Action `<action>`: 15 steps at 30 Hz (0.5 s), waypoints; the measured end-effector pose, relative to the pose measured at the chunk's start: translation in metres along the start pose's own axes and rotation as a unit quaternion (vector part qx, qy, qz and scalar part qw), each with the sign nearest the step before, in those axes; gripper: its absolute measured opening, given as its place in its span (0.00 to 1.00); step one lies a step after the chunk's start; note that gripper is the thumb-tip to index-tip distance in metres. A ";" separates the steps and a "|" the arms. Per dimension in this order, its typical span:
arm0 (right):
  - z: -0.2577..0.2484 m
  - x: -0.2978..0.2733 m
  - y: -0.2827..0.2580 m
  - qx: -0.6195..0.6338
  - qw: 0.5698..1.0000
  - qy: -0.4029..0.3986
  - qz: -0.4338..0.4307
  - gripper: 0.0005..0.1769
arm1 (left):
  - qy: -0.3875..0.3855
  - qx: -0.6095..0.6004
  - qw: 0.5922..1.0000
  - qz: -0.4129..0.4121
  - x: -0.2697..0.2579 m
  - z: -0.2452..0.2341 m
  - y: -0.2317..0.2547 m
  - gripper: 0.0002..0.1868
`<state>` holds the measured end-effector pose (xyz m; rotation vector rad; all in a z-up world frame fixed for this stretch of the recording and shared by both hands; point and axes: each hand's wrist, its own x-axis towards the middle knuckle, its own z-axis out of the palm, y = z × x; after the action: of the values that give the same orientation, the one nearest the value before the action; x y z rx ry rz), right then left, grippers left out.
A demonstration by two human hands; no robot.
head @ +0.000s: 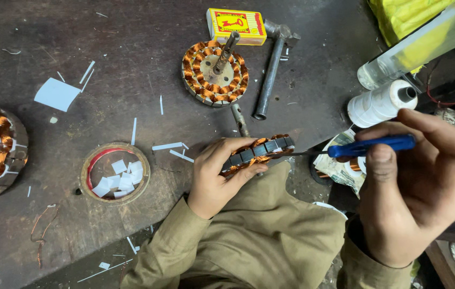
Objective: The person works on a copper-wound electrical component, inserting small white insulating pieces into the slots between the windings. They use a blue-handled screwdriver to push the pieces into place and adjust the copper wires. The person also briefly handles a blue mobile phone before returning to the repair task.
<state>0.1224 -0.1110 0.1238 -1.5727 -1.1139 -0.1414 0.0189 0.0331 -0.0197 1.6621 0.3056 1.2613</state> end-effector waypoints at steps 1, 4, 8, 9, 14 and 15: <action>0.001 0.004 -0.003 -0.003 1.000 -0.006 0.008 0.17 | 0.000 0.000 1.000 -0.001 0.000 0.000 0.000 0.23; 0.002 0.009 -0.011 -0.014 0.999 -0.027 0.026 0.16 | -0.006 -0.005 1.000 0.004 0.001 0.001 -0.001 0.23; 0.001 0.010 -0.018 0.005 0.999 -0.035 0.015 0.15 | -0.005 0.000 1.000 0.002 0.001 0.000 0.000 0.23; 0.001 0.009 -0.019 0.011 0.999 -0.030 0.015 0.15 | -0.005 -0.001 1.000 0.001 0.001 0.000 0.000 0.23; 0.001 0.013 -0.015 -0.010 0.999 -0.042 0.008 0.15 | -0.006 0.006 1.000 0.003 0.001 0.001 -0.001 0.22; 0.002 0.014 -0.014 -0.012 0.999 -0.043 0.002 0.15 | -0.007 0.005 1.000 0.001 0.001 0.000 -0.001 0.22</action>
<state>0.1190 -0.1024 0.1422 -1.6148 -1.1805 -0.0849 0.0203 0.0344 -0.0200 1.6787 0.3030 1.2506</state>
